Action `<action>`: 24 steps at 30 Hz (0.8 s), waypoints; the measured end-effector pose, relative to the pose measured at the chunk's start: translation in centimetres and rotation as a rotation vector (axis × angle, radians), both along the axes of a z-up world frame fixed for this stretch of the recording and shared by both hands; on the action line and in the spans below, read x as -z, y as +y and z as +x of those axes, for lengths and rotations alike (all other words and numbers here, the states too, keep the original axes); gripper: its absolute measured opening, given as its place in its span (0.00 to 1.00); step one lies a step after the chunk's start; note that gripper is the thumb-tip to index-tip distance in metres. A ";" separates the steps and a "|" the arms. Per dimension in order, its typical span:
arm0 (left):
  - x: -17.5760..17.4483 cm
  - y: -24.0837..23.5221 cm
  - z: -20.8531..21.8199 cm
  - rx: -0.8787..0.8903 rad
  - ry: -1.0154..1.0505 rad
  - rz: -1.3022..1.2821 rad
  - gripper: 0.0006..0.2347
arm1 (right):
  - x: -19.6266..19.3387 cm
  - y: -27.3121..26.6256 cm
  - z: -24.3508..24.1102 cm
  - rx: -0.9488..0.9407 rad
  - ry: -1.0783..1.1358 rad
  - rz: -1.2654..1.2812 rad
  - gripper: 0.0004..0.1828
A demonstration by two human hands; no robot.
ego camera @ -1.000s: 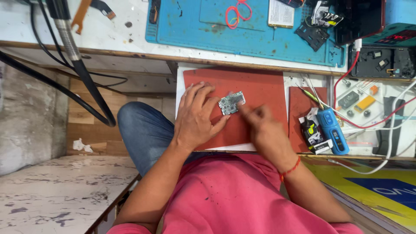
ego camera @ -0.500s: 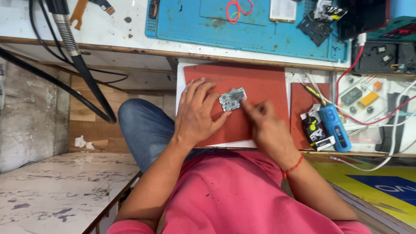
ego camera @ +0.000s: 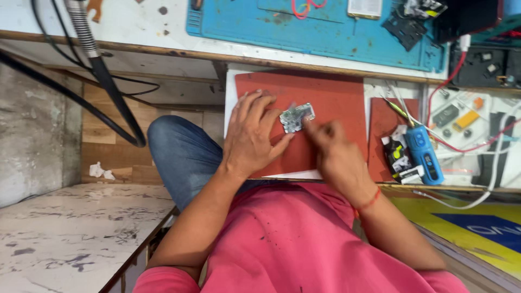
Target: The person uses a small screwdriver to scrape and adjust components on a small circuit board placed on a red mat. They then use a hot air gun to apply heat to the board. The work is performed at a cluttered electronics repair bench.
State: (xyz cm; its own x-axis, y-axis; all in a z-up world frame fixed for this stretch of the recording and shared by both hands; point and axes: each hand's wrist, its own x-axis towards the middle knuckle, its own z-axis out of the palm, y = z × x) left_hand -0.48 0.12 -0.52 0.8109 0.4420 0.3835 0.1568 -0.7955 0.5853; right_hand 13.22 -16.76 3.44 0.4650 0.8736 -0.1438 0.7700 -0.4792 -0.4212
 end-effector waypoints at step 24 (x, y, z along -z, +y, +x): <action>-0.1 0.1 -0.1 -0.011 0.011 0.003 0.21 | 0.3 -0.4 0.2 -0.123 0.050 0.030 0.36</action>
